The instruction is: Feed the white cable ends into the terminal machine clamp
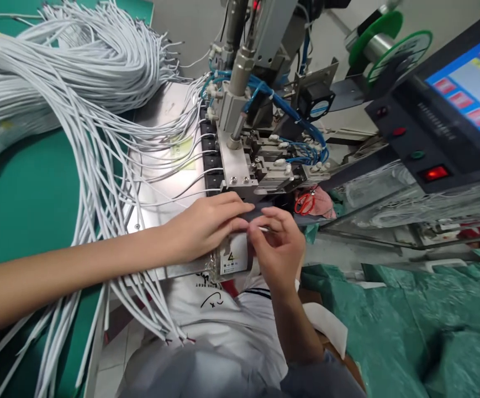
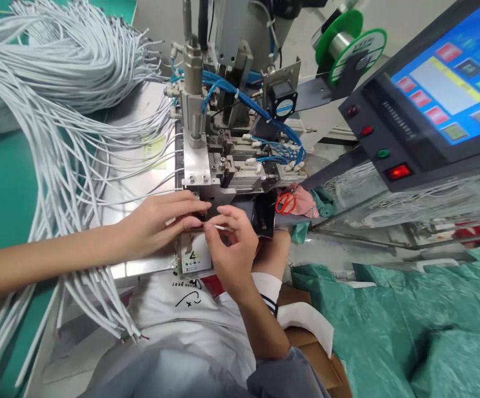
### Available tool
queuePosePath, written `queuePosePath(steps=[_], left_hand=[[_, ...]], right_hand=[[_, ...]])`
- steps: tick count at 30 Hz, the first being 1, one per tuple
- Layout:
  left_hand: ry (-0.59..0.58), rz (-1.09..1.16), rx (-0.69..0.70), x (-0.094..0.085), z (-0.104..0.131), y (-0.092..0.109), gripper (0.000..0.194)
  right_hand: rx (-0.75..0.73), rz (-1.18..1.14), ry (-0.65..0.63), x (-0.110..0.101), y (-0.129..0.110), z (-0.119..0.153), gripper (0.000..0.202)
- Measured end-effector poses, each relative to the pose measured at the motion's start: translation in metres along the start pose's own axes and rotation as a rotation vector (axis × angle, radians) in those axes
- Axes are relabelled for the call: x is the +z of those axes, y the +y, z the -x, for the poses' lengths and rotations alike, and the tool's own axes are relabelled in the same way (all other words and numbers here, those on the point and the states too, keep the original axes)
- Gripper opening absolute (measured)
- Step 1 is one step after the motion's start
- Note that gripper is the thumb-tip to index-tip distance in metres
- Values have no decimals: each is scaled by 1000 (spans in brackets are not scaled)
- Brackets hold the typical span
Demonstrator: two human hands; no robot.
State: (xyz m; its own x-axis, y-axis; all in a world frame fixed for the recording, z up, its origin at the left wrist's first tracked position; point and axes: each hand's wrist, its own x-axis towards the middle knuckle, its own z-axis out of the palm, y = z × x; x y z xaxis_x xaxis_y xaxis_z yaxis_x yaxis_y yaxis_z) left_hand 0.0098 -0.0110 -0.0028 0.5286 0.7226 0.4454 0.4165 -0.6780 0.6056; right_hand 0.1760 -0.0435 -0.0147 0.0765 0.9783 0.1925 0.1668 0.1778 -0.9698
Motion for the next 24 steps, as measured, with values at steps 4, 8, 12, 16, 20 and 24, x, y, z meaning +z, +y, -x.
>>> queuePosePath(steps=[4,8,12,16,20,24], left_hand=[[35,60,7,-4,-5,-3,18],[25,64,55,-7,-6,-1,20],[30,102,69,-6,-7,1,19],[52,83,88,-4,-6,-1,20],[53,41,88,-4,-4,-4,17],[45,42,73,-6,-5,-2,15]], right_hand=[[60,-206,-18,4,4,-9,15],[-15,-293,-35,6,7,-10,7],[-158,-189,-47,3,5,-13,12],[-204,-33,-22,-2,0,-15,14],[-141,99,-65,-7,-8,-18,8],[-143,101,-149,-11,-12,-22,8]])
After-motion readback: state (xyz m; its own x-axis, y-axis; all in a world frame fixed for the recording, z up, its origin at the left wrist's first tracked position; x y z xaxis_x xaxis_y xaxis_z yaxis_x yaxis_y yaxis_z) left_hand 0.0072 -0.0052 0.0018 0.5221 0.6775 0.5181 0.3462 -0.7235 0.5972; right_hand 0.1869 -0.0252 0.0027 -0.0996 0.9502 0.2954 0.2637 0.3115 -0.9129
